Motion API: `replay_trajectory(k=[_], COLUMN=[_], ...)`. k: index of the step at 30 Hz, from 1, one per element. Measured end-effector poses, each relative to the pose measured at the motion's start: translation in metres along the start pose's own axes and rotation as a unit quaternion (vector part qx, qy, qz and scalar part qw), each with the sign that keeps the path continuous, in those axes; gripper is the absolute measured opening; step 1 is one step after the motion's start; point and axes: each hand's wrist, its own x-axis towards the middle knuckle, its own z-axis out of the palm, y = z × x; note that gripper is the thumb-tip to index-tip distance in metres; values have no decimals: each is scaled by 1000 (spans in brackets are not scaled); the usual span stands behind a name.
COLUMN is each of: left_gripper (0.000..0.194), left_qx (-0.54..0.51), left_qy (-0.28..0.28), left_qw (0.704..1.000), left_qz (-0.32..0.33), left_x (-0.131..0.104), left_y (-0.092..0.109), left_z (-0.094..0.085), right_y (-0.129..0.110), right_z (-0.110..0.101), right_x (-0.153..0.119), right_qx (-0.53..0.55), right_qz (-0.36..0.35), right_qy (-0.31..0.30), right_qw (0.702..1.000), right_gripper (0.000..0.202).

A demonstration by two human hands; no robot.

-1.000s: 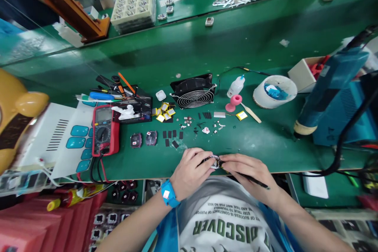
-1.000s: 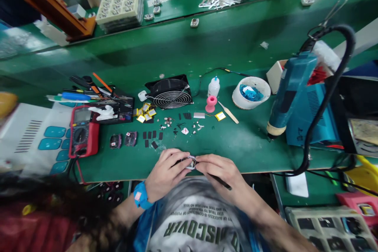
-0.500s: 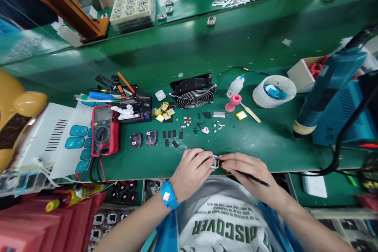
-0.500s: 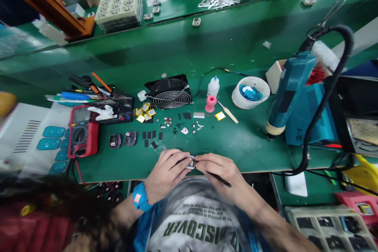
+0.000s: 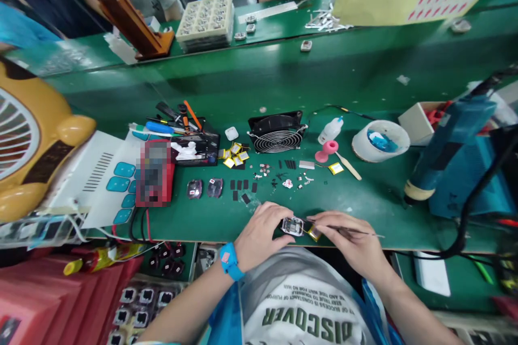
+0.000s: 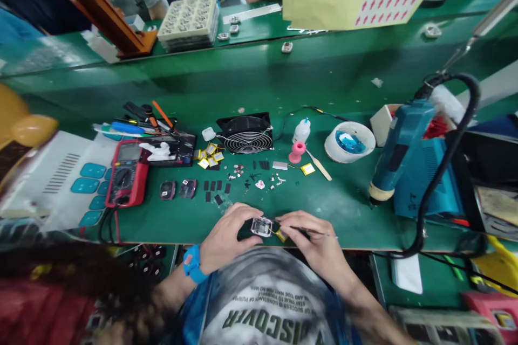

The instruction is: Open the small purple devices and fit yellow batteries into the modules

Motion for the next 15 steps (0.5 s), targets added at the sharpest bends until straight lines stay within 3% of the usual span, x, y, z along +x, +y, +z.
replay_trajectory(k=[5, 12, 15], left_gripper=[41, 44, 29], left_qx=[-29, -24, -6], left_qy=[21, 45, 55], left_qw=[999, 999, 998], left_qz=[-22, -2, 22], left_x=[-3, -3, -6], left_y=[-2, -4, -3], left_z=[1, 5, 5], right_y=[4, 4, 8], right_z=[-11, 15, 20], right_x=[5, 5, 6], right_qx=[14, 22, 20], right_qz=[27, -3, -26], right_qy=[19, -32, -40], right_qw=[999, 999, 999], right_gripper=[23, 17, 16])
